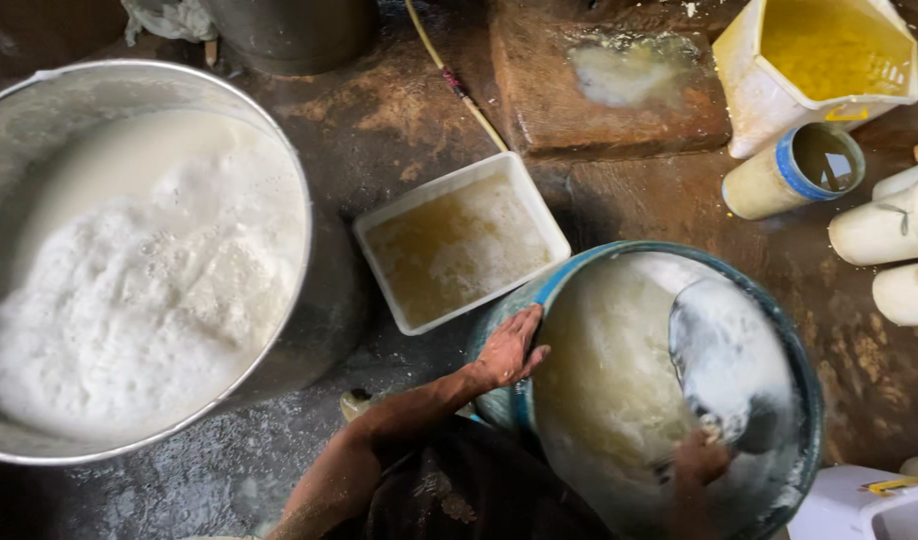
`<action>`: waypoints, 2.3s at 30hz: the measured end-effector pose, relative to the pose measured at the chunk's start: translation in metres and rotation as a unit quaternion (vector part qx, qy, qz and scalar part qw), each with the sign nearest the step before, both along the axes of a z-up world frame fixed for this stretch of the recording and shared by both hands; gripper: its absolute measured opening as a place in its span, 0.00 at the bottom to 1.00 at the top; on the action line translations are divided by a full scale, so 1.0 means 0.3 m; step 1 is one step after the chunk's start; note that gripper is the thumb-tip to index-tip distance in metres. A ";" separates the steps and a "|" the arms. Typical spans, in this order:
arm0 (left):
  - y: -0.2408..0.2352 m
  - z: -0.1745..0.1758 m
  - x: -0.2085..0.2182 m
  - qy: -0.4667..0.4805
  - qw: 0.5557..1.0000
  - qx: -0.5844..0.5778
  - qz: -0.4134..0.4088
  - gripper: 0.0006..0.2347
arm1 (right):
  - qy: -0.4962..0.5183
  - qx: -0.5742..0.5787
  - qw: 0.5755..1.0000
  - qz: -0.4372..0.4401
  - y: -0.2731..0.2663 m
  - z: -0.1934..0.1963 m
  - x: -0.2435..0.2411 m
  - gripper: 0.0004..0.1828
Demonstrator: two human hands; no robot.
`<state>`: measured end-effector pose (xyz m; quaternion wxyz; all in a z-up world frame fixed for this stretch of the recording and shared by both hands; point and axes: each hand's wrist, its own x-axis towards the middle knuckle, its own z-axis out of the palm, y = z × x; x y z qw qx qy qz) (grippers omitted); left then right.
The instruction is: The person stirs a white foamy mixture in a large metal bowl using a metal ladle, then scoops portions into a smaller blue bucket. The person repeats this process multiple times, transferring the mixture between containers.
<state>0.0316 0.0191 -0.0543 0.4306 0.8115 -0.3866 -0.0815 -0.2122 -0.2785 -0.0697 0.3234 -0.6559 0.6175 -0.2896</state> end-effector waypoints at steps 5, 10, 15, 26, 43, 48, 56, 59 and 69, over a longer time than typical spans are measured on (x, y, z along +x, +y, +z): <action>-0.034 -0.019 -0.030 0.007 0.999 0.031 0.026 0.31 | 0.063 0.292 0.952 0.061 0.051 -0.220 -0.024 0.07; -0.038 0.024 -0.024 0.027 0.997 0.066 0.028 0.30 | -0.044 0.544 0.812 0.209 0.002 -0.260 -0.003 0.10; -0.002 0.047 -0.019 0.035 0.999 0.028 0.014 0.30 | -0.093 0.622 0.713 0.308 -0.057 -0.108 0.024 0.13; 0.577 -0.107 0.149 -0.072 0.946 0.061 0.309 0.29 | 0.218 0.587 0.711 0.318 -0.181 0.352 0.297 0.16; 1.509 -0.262 0.019 0.021 0.835 0.184 0.518 0.26 | 0.324 0.536 0.569 0.533 0.770 0.132 1.036 0.13; 1.479 -0.192 0.016 0.054 0.816 0.159 0.553 0.22 | 0.203 0.521 0.455 0.693 0.999 -0.005 1.296 0.18; 1.445 -0.189 0.063 0.027 0.813 0.188 0.551 0.24 | 0.104 0.322 0.744 0.576 1.159 0.196 1.441 0.02; 1.327 -0.166 0.137 -0.031 0.841 0.136 0.523 0.25 | -0.062 0.311 0.748 0.583 1.069 0.331 1.348 0.04; 0.468 0.080 0.209 -0.080 0.994 -0.015 0.074 0.26 | -0.299 0.195 0.846 0.396 0.389 0.214 0.698 0.07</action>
